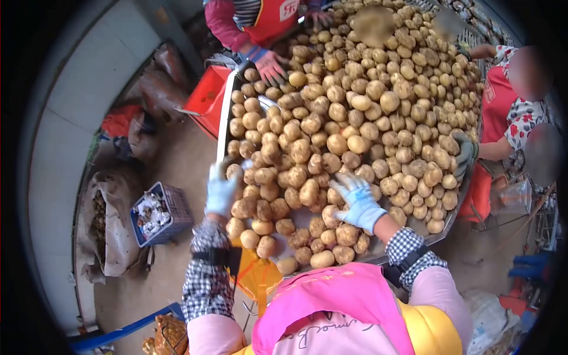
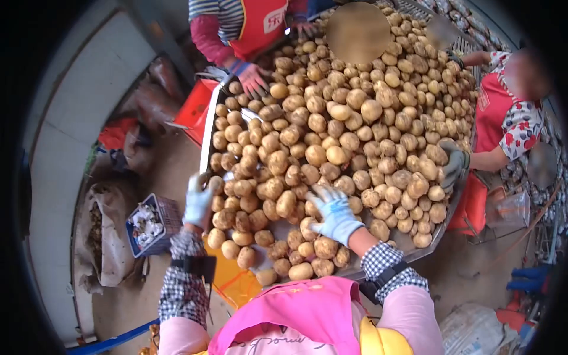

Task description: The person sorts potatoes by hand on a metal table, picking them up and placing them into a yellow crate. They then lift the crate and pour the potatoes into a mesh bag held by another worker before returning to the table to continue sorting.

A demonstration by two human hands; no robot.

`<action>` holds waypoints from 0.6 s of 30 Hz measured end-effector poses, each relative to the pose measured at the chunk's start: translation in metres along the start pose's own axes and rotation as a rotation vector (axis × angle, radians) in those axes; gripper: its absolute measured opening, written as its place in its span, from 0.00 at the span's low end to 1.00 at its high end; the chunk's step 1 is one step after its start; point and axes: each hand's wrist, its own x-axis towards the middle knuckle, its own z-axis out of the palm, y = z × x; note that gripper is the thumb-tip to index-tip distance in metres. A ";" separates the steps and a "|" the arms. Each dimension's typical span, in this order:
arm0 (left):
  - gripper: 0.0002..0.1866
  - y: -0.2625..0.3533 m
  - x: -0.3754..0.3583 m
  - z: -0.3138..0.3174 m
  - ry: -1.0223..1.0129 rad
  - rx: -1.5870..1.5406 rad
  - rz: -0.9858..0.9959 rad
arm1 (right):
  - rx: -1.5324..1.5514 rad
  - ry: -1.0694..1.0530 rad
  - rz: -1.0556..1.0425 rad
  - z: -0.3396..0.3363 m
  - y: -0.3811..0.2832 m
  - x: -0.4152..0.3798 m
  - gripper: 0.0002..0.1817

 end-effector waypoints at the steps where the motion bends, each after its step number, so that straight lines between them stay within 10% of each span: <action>1: 0.27 -0.012 -0.035 0.015 0.019 0.115 0.099 | -0.021 -0.077 -0.062 0.007 -0.003 0.003 0.46; 11: 0.37 -0.036 -0.236 0.043 0.002 0.156 -0.263 | 0.162 -0.176 -0.125 0.047 -0.027 0.029 0.44; 14: 0.33 -0.053 -0.261 0.030 -0.056 0.200 -0.413 | 0.124 -0.193 -0.445 0.023 -0.034 0.004 0.27; 18: 0.26 -0.046 -0.266 0.021 0.132 0.262 -0.319 | -0.376 -0.504 -0.292 0.026 -0.056 -0.048 0.12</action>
